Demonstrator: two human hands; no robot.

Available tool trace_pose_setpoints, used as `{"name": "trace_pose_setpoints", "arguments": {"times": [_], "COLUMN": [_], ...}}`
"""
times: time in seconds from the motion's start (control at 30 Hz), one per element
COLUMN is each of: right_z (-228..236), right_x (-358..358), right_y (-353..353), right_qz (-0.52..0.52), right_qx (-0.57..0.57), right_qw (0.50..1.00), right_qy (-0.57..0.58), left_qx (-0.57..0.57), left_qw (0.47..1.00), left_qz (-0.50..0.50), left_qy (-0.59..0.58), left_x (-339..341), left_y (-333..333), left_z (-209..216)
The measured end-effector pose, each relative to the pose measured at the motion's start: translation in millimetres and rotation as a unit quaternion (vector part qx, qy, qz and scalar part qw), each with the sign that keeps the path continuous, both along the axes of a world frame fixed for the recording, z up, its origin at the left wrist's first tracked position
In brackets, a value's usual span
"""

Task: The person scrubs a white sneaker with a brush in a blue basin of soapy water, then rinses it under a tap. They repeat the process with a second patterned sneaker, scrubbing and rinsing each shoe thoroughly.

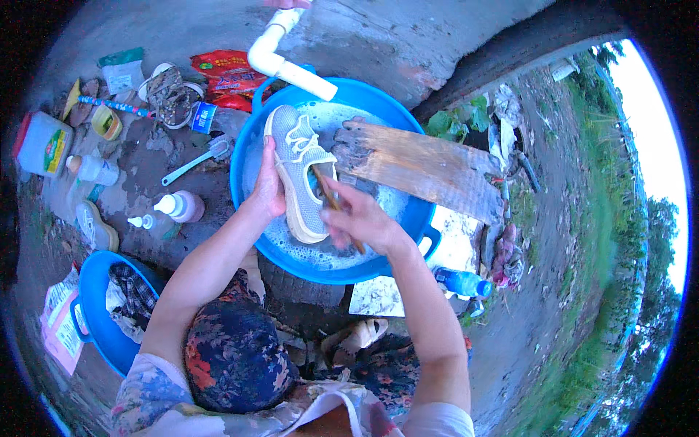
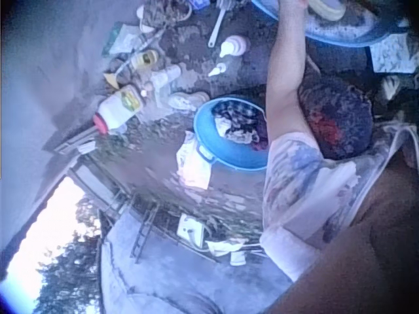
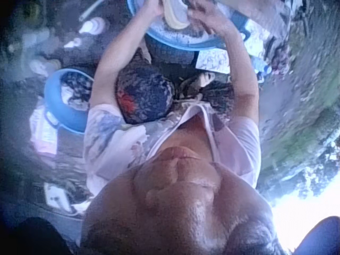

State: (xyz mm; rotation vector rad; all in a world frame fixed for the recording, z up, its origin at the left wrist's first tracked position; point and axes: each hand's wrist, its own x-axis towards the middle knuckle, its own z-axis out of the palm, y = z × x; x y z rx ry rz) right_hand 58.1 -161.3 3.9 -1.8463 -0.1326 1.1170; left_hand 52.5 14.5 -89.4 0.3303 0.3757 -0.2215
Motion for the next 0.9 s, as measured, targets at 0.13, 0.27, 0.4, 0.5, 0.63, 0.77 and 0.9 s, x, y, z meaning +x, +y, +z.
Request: {"name": "trace_pose_setpoints", "arguments": {"times": [0.13,0.27,0.4,0.5,0.63,0.77,0.9], "right_z": [-33.6,-35.5,-30.1,-32.6,-45.1,-52.0,-19.3], "right_x": [-14.0,-5.8,-26.8,-5.8,-2.0,-1.0,8.3], "right_y": [-11.4,39.8,10.3,-6.0,26.2,-19.9,33.1], "right_qz": [0.021,0.01,0.006,0.024,-0.027,-0.003,0.001], "right_qx": [-0.062,-0.164,-0.065,-0.109,-0.139,0.001,-0.26], "right_qw": [0.952,0.902,0.908,0.882,0.871,0.94,0.894], "right_qy": [-0.3,-0.399,-0.414,-0.459,-0.471,-0.34,-0.365], "left_qx": [-0.039,0.032,-0.039,-0.001,0.012,-0.004,0.006], "left_qw": [0.999,0.998,0.999,0.997,0.999,1.0,0.998], "left_qz": [-0.017,-0.028,-0.018,-0.043,-0.011,0.001,-0.033], "left_qy": [0.028,0.047,0.012,0.058,0.047,0.01,0.047], "left_x": [0.3,-0.8,4.1,10.7,10.2,11.2,10.8], "left_y": [-16.7,-27.7,-6.1,-20.6,-22.4,-7.8,-25.1], "left_z": [2.7,-5.4,-11.3,-8.0,-20.4,-23.6,-34.1]}}
